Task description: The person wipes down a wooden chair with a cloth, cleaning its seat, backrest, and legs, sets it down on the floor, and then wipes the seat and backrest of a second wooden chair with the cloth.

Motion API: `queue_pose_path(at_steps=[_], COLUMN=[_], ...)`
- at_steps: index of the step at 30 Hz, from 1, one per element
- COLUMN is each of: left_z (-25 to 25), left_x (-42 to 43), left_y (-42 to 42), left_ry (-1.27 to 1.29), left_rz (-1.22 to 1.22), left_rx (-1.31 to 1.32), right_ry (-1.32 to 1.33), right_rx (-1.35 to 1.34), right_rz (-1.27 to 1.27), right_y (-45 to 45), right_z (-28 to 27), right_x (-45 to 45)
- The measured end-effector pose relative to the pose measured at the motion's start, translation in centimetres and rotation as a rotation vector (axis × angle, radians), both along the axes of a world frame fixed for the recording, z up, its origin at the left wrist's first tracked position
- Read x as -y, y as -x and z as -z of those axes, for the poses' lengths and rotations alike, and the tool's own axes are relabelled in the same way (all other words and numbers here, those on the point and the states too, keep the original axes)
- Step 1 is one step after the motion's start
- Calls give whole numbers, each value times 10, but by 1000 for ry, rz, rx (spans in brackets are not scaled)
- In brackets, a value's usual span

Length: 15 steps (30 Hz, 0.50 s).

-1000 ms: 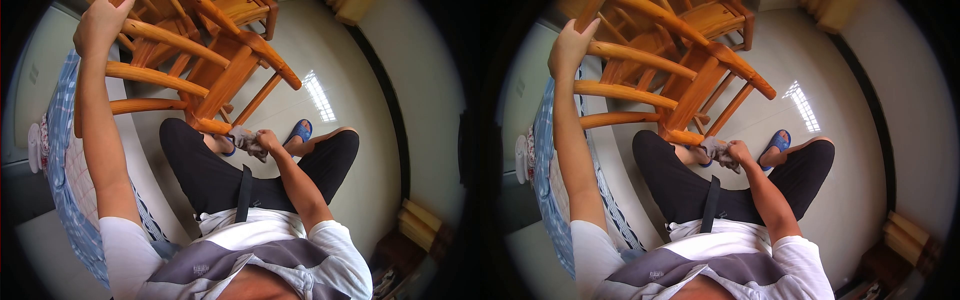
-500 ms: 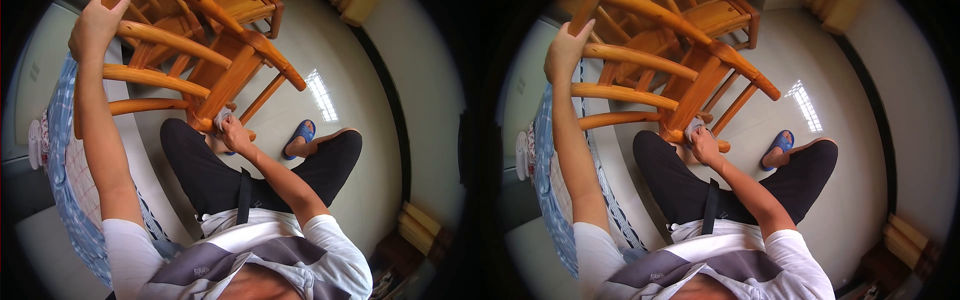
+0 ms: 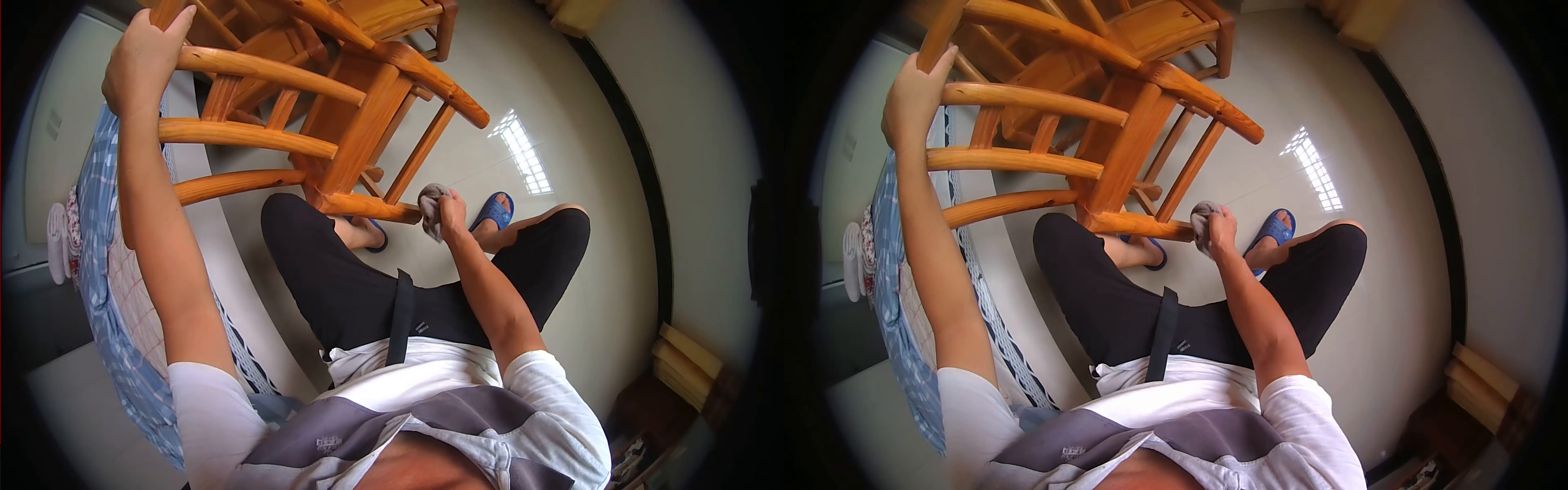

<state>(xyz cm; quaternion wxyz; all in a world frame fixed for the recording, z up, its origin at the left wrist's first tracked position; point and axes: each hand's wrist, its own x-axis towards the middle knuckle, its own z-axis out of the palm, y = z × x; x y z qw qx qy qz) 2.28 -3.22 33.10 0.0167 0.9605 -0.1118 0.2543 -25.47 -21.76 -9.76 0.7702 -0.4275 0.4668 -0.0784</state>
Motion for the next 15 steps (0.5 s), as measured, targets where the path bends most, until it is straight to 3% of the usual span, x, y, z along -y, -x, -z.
queue_pose_path(at_steps=[3, 4, 5, 7, 8, 10, 11, 13, 15], left_z=[6, 6, 6, 8, 8, 4, 3, 1, 1], left_x=[-8, -10, -10, -10, -10, -6, -4, -3, -2], left_y=[-5, -5, -5, -4, -4, -2, -3, -4, 0], left_ry=[-23, -27, -29, -24, -21, -13, 1, 12, 26], left_rz=[-47, -43, -38, -46, -56, -42, -22, 5, 14], left_rx=[31, 26, 23, 37, 50, 26, 1, -20, -45], right_ry=[236, 299, 344, 535, 536, 314, 315, -212, -264], right_rx=[3, -74, -227, -458, -453, -153, -154, -32, 108], right_rz=[-32, -183, -319, -566, -570, -483, -485, -175, -112], right_y=[-4, -1, -1, -7, -11, -14, -16, -21, -34], right_z=[19, 32, 3, 54, 57, 62, 36, -52, -64], right_x=[-2, -8, -21, -59, -65, -73, -68, -54, -61])
